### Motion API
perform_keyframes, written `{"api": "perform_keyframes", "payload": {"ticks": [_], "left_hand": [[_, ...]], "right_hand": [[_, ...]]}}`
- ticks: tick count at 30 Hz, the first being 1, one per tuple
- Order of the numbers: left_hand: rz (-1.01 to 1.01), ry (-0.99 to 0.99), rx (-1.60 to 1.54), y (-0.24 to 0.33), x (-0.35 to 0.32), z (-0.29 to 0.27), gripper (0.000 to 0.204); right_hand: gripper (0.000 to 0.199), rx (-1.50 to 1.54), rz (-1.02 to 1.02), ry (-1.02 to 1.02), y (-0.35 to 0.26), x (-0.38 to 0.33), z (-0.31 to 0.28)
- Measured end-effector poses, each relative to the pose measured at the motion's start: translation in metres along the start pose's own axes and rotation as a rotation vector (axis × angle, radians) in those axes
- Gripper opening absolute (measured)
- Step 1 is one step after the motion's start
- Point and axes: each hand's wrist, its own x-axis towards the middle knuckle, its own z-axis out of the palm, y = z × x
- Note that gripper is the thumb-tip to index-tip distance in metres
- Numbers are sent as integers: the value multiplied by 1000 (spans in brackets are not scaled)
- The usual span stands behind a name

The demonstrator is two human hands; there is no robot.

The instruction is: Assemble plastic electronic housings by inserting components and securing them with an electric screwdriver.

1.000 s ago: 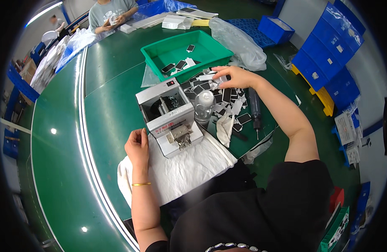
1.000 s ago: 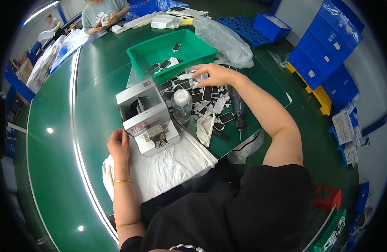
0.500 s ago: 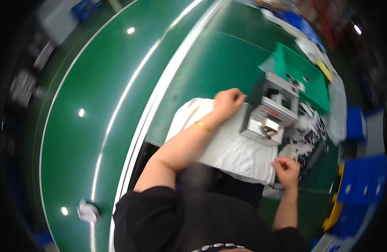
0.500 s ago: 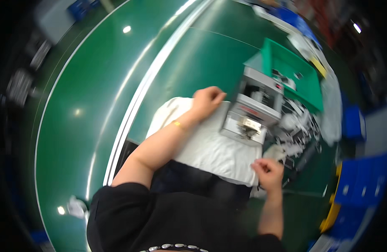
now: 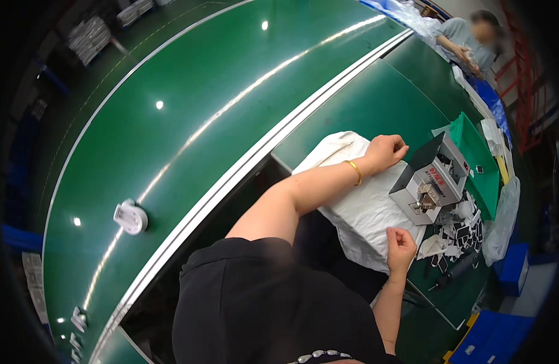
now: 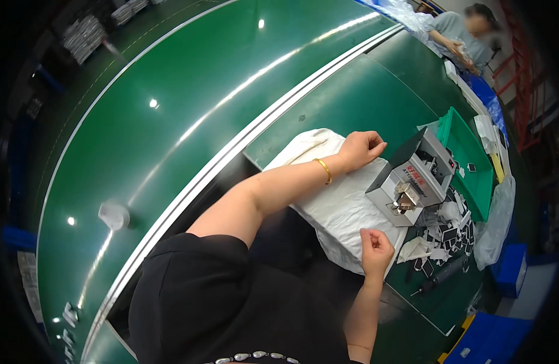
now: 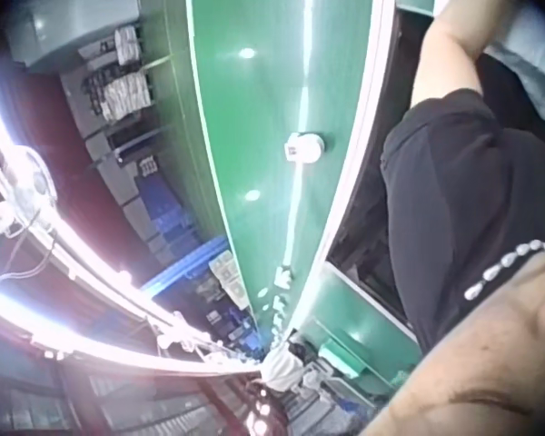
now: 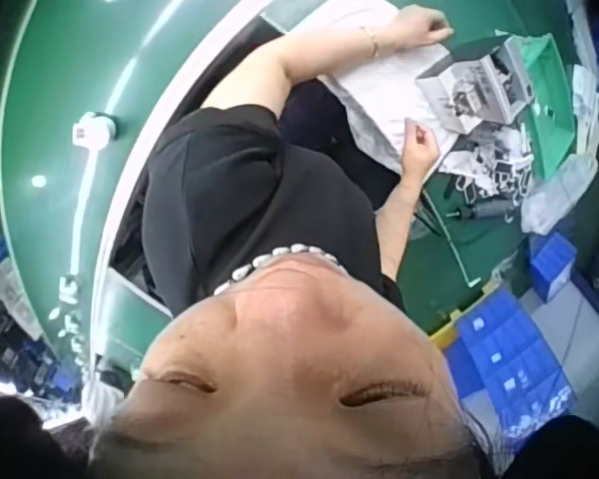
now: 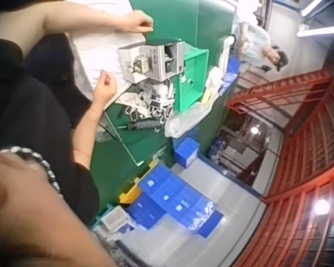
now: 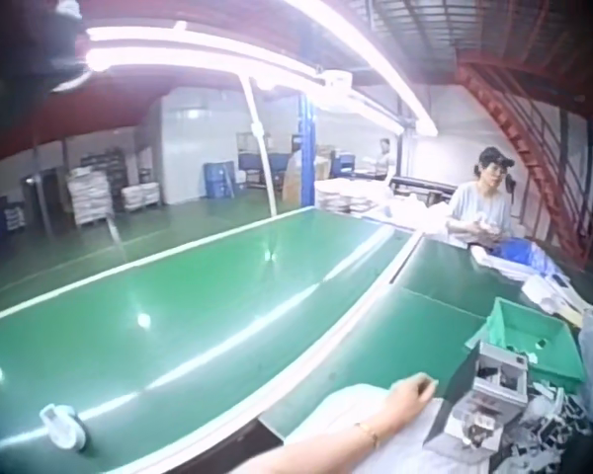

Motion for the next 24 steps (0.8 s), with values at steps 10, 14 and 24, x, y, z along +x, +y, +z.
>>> {"api": "perform_keyframes", "payload": {"ticks": [10,14,24], "left_hand": [[-182,-280,621,62,-144,-275,24],[-537,-281,1582,106,-254,-413,41],[-710,-36,1202,91,-352,-507,54]], "right_hand": [[10,41,-20,-70,-2,1,-8],[9,49,-70,-62,2,5,-6],[8,101,-16,-34,2,-8,-12]]}}
